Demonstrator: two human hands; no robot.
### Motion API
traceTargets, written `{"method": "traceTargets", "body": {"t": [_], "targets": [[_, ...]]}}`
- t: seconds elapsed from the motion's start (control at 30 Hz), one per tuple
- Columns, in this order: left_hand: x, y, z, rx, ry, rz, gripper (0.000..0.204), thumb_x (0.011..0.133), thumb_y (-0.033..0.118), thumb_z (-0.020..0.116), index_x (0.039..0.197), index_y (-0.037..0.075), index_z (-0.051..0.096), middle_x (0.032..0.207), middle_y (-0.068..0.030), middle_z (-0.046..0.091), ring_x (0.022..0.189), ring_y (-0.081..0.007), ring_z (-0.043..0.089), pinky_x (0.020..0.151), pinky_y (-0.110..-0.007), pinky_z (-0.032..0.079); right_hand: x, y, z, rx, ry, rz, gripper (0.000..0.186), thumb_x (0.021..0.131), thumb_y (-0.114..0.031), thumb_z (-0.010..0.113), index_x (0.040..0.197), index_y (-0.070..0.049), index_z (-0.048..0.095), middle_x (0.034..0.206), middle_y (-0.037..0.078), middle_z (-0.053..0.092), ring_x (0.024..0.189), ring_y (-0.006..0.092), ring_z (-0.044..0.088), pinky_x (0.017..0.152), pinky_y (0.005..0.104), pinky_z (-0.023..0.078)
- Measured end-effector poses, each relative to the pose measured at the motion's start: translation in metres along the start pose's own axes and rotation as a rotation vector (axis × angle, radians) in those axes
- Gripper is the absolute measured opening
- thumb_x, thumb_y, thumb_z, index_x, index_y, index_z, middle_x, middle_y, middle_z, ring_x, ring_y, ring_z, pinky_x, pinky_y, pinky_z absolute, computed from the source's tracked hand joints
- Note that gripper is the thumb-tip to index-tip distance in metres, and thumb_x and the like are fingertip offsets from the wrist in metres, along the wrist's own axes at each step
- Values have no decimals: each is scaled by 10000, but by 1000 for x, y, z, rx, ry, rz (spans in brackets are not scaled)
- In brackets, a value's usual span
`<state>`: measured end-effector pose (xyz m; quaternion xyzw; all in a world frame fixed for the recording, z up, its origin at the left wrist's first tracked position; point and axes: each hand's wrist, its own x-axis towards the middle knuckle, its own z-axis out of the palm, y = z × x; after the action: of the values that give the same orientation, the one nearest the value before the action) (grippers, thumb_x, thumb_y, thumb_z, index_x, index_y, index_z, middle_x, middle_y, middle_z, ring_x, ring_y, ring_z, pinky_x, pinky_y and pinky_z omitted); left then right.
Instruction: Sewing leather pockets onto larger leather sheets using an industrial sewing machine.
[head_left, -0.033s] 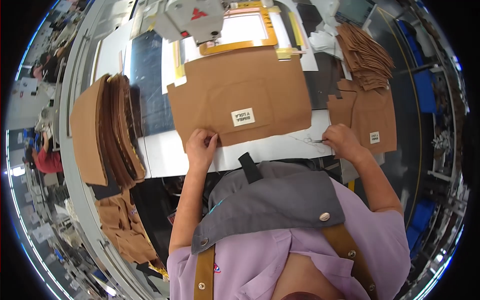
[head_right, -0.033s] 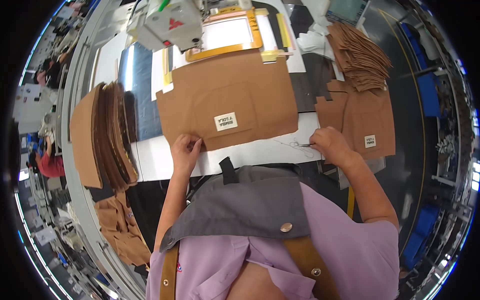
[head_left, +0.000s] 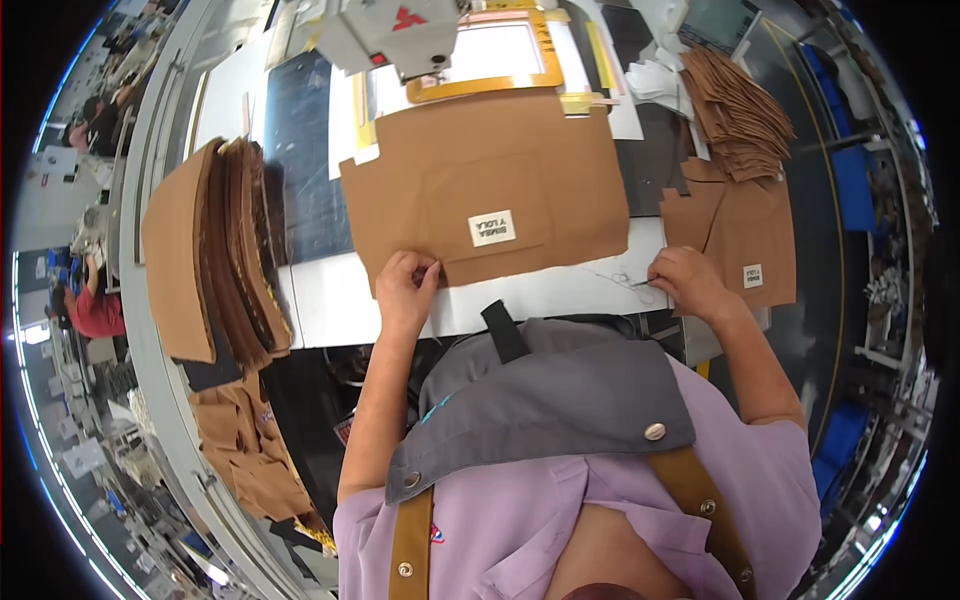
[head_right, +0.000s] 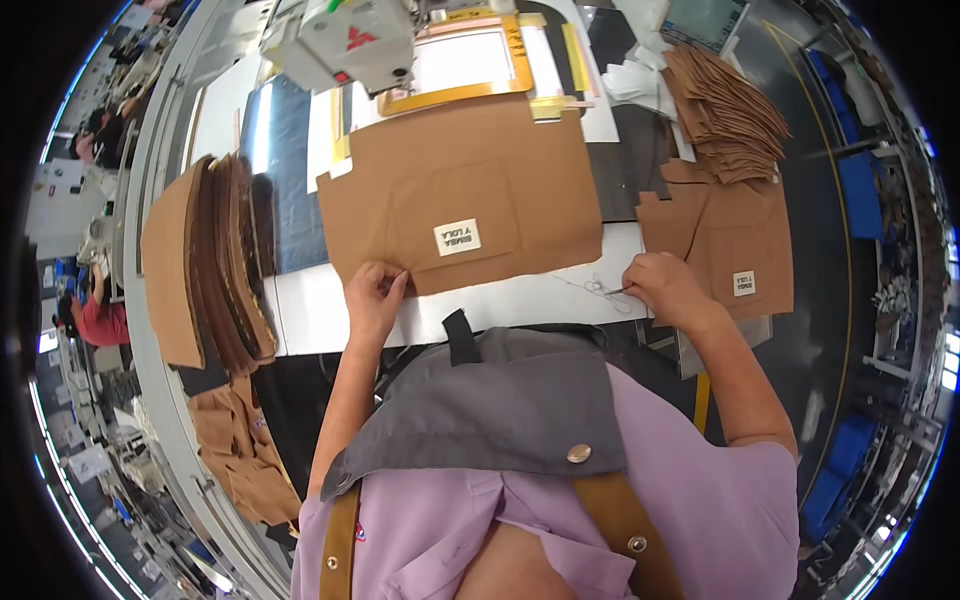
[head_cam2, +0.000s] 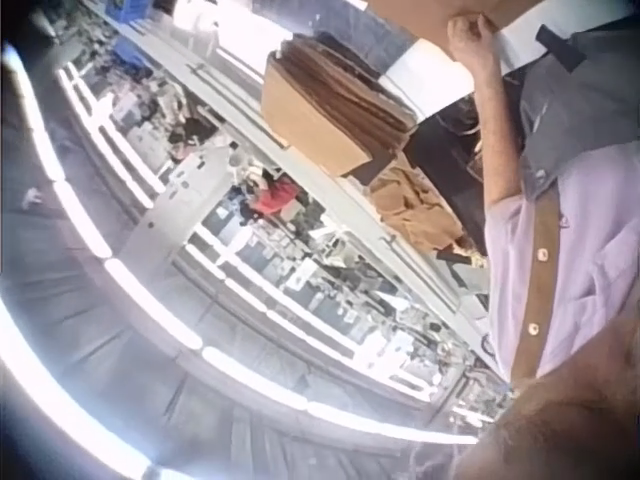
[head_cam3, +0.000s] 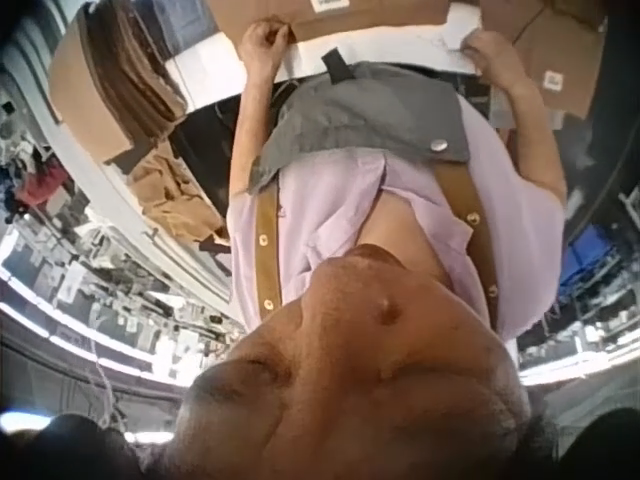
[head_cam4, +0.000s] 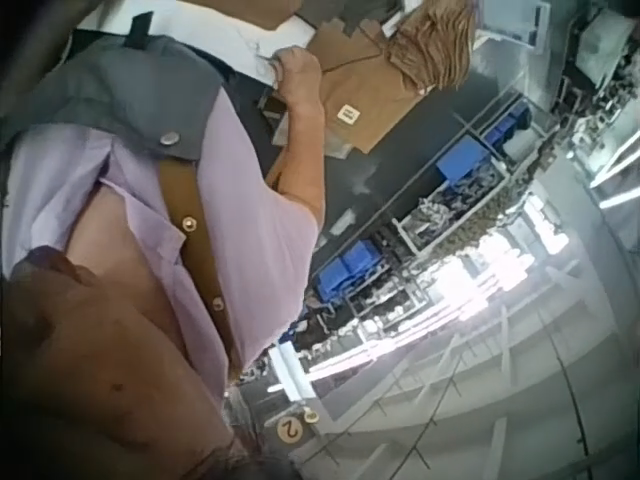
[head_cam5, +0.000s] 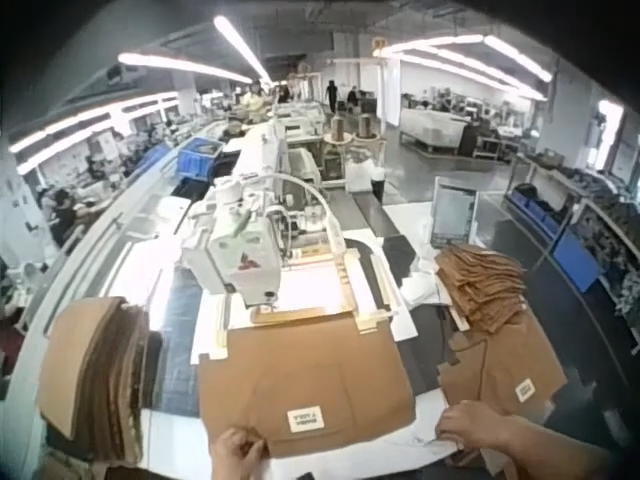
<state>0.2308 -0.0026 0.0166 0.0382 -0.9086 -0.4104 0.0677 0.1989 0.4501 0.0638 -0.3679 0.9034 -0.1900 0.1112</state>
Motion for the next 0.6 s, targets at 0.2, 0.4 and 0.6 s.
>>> {"method": "traceTargets", "body": {"t": [0.2, 0.4, 0.6], "targets": [[-10, -10, -1, -139, 28, -148, 98, 873, 63, 770, 847, -15, 717, 784, -85, 694, 676, -152, 696, 640, -275, 550, 81, -59, -17, 489, 69, 58, 127, 944, -145, 661, 1013, -38, 667, 933, 120, 663, 856, 310, 642, 768, 384, 516], [-10, -13, -5, -258, -65, -271, 106, 918, 92, 751, 942, -11, 742, 856, -52, 753, 777, -103, 701, 735, -262, 565, 180, -124, 62, 347, 275, -131, 189, 976, -186, 642, 1100, -43, 653, 1017, 104, 679, 887, 310, 669, 772, 406, 561], [-12, -4, -8, -209, -86, -275, 121, 925, 102, 751, 956, -14, 749, 851, -58, 761, 779, -104, 705, 745, -265, 568, 206, -133, 93, 32, 164, -120, 248, 903, -256, 739, 1041, -79, 633, 1002, 86, 585, 840, 281, 681, 681, 399, 571]]}}
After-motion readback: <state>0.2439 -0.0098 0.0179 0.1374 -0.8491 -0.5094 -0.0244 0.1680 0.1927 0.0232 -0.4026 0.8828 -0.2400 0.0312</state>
